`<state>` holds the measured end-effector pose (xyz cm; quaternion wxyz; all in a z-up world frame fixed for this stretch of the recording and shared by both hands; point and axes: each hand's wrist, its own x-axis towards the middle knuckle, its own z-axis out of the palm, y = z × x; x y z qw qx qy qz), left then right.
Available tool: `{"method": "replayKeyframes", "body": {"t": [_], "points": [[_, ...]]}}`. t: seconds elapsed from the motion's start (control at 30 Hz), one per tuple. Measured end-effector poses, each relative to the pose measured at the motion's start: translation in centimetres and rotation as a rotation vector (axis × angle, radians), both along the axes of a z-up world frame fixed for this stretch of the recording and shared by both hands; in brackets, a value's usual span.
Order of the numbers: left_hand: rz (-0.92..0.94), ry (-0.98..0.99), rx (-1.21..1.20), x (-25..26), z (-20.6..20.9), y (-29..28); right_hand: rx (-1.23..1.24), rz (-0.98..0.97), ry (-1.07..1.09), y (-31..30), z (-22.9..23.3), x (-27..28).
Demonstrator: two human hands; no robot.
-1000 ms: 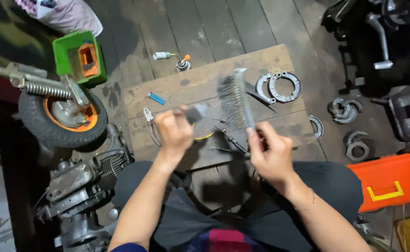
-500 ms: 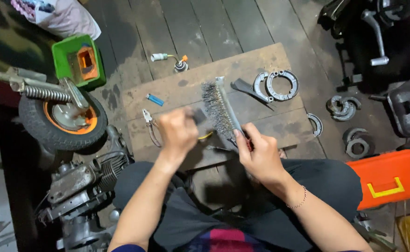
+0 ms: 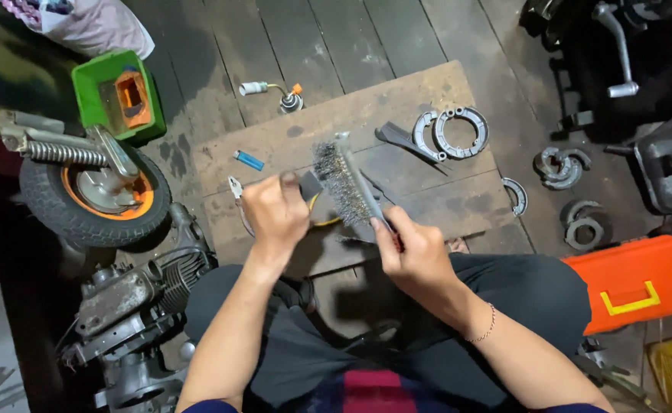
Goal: Cleaning motorcycle brake shoes using a wire brush and a metal pick to remove rust and debris.
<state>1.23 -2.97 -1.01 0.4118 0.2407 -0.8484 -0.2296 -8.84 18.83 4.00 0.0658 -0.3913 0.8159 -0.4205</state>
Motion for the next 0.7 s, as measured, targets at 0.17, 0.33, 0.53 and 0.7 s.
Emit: {"method": "replayKeyframes", "body": {"t": [0.17,0.33,0.53,0.7], "points": [[-0.089,0.002,-0.075,-1.3,0.1,1.5,0.015,-0.05,0.114,-0.1,0.2,-0.9],[-0.019,-0.02,-0.069,-0.5,0.4,0.7,-0.009,-0.017,0.055,0.0,-0.4,-0.3],[-0.087,0.048,-0.014,-0.9,2.1,1.5,-0.007,-0.01,0.189,0.3,0.3,0.0],[-0.053,0.057,-0.015,-1.7,0.7,2.0,-0.014,-0.019,0.245,0.1,-0.3,-0.8]]}}
